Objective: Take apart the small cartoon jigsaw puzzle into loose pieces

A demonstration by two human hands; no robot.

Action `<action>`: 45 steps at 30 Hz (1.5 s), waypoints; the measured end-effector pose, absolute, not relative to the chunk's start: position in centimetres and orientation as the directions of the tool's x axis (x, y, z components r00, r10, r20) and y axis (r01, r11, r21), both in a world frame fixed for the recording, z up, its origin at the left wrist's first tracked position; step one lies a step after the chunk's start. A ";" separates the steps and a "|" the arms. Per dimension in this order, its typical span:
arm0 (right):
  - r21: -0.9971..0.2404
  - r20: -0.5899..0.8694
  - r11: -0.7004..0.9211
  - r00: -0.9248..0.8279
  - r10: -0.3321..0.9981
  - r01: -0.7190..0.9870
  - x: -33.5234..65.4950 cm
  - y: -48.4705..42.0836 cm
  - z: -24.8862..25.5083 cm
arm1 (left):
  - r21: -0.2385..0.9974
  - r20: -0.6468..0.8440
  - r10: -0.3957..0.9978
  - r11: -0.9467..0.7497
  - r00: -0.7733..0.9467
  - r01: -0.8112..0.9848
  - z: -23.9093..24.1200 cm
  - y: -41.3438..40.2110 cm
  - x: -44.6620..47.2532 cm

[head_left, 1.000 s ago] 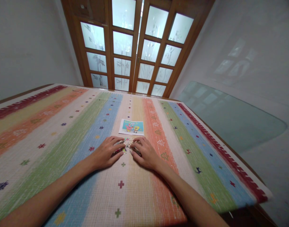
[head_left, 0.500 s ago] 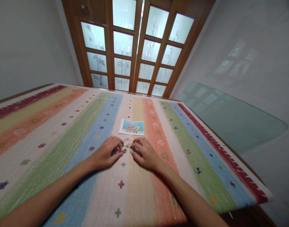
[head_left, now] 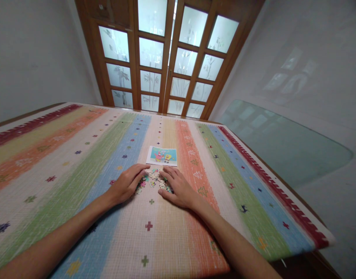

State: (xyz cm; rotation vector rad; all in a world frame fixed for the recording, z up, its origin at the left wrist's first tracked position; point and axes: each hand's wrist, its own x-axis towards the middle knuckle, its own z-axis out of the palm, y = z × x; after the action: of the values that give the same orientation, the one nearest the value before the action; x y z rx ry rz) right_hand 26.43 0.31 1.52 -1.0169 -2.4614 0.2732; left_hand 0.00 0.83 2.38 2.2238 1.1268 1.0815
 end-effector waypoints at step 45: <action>-0.287 0.209 0.631 -0.596 0.775 0.720 19.6 -1.2 2.0 | -0.062 0.319 0.732 -0.617 0.602 0.784 2.8 10.4 0.7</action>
State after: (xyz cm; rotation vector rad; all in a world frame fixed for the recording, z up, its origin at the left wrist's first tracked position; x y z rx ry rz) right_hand 19.55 -1.20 2.05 -1.2025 -2.5424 0.2472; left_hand 0.67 10.35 2.77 2.9840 1.4301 0.4443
